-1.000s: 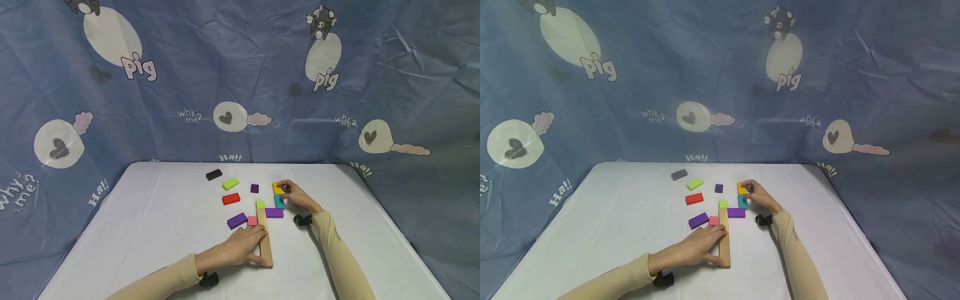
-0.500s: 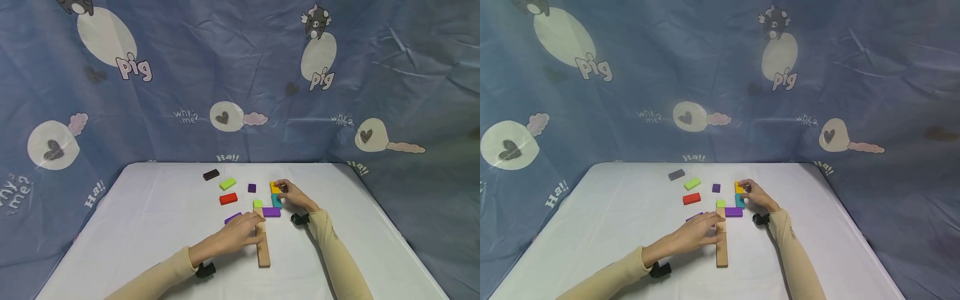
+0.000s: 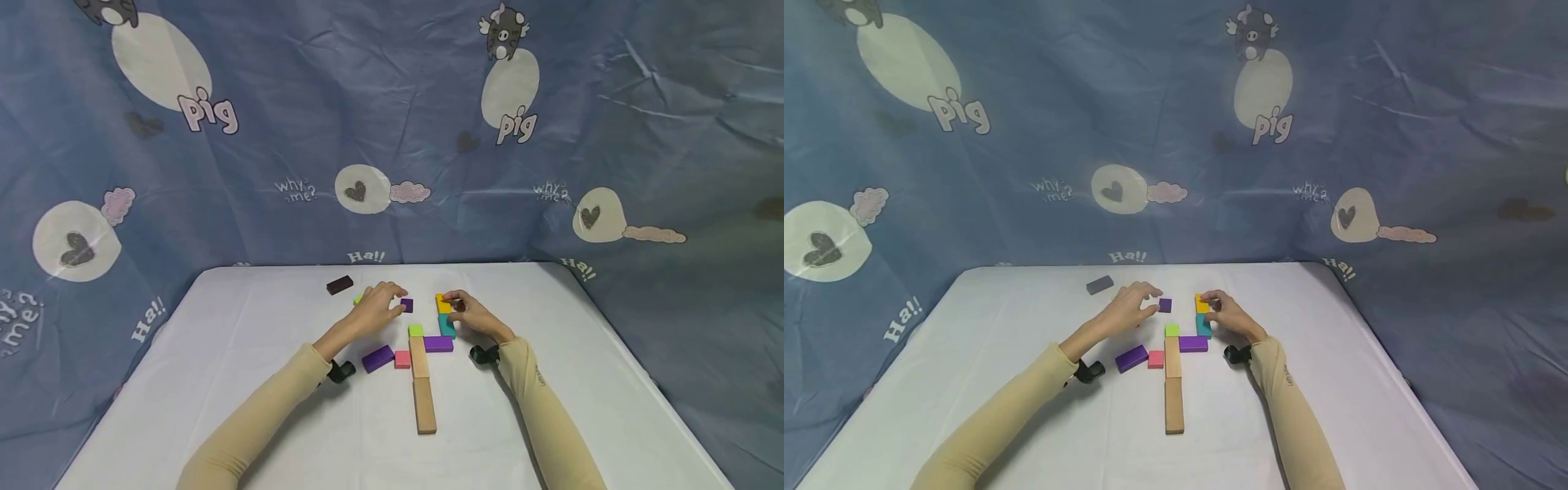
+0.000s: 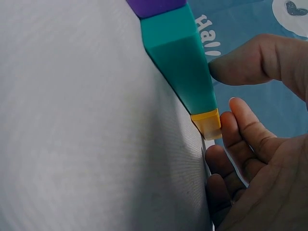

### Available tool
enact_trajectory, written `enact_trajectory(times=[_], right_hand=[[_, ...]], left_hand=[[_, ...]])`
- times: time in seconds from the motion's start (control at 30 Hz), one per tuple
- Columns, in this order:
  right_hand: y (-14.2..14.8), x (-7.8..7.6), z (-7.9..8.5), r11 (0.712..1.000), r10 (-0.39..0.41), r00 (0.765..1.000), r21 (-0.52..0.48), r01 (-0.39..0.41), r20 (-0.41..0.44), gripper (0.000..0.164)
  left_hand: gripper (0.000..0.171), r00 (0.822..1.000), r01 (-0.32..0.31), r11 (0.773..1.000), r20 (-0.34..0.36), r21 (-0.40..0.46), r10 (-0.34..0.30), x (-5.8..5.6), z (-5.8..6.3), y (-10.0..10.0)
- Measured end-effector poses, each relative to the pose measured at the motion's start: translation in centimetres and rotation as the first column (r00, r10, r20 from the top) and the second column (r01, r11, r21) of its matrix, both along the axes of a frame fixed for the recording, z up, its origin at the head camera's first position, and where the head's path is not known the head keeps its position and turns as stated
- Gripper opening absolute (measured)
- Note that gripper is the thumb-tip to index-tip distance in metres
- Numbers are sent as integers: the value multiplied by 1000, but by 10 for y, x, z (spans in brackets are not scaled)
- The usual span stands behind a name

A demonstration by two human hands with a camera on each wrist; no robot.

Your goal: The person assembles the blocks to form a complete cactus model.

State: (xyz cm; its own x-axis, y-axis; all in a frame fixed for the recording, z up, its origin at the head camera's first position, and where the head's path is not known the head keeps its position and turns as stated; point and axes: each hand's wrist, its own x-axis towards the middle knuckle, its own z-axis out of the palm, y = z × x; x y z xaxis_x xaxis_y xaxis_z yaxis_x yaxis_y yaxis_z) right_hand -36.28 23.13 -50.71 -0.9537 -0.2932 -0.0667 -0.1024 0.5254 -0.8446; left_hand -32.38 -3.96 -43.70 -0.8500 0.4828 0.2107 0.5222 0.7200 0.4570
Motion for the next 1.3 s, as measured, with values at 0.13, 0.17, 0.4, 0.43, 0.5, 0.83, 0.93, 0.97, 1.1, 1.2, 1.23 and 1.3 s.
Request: enact_trajectory(times=[0.13, 0.17, 0.4, 0.43, 0.5, 0.83, 0.93, 0.97, 1.1, 1.2, 1.23, 1.3], right_hand=[[-2, 0, 2, 1000, 5, 1000, 4, -5, -3, 54], [-3, 0, 2, 1000, 3, 1000, 2, -3, -2, 55], [-7, -1, 0, 1000, 3, 1000, 7, -3, 6, 55], [-7, -1, 0, 1000, 6, 1000, 9, -6, 5, 55], [-8, -1, -1, 1000, 6, 1000, 14, -6, 7, 55], [-6, -2, -1, 1000, 0, 1000, 12, 0, 11, 55], [-4, -3, -1, 1000, -5, 1000, 12, 4, 11, 55], [-4, -3, -1, 1000, -6, 1000, 11, 6, 13, 55], [-2, -1, 0, 1000, -8, 1000, 3, 8, 18, 55], [-2, 1, 2, 1000, -6, 1000, 0, 6, 18, 55], [-3, 2, 3, 1000, -6, 1000, -1, 7, 18, 55], [-3, 4, 4, 1000, -7, 1000, 0, 7, 15, 55]], left_hand=[[29, 1000, -17, 1000, 10, -6, 17, -23, -7, 1], [30, 1000, -15, 1000, 15, -11, 15, -27, -9, 2], [29, 998, -29, 998, 55, -59, 32, -42, -18, -1], [29, 997, -33, 998, 62, -62, 37, -43, -18, -1], [29, 997, -39, 997, 69, -73, 44, -43, -19, -2], [34, 992, 3, 997, 123, -82, 7, -46, -21, -7], [34, 991, 36, 997, 132, -71, -27, -47, -22, -10], [34, 990, 50, 997, 134, -63, -41, -48, -22, -12], [34, 985, 105, 994, 141, -36, -99, -49, -22, -14], [35, 981, 129, 991, 146, -26, -124, -49, -21, -12], [35, 980, 133, 991, 149, -24, -128, -49, -21, -11], [36, 979, 136, 990, 159, -29, -129, -48, -21, -10]])
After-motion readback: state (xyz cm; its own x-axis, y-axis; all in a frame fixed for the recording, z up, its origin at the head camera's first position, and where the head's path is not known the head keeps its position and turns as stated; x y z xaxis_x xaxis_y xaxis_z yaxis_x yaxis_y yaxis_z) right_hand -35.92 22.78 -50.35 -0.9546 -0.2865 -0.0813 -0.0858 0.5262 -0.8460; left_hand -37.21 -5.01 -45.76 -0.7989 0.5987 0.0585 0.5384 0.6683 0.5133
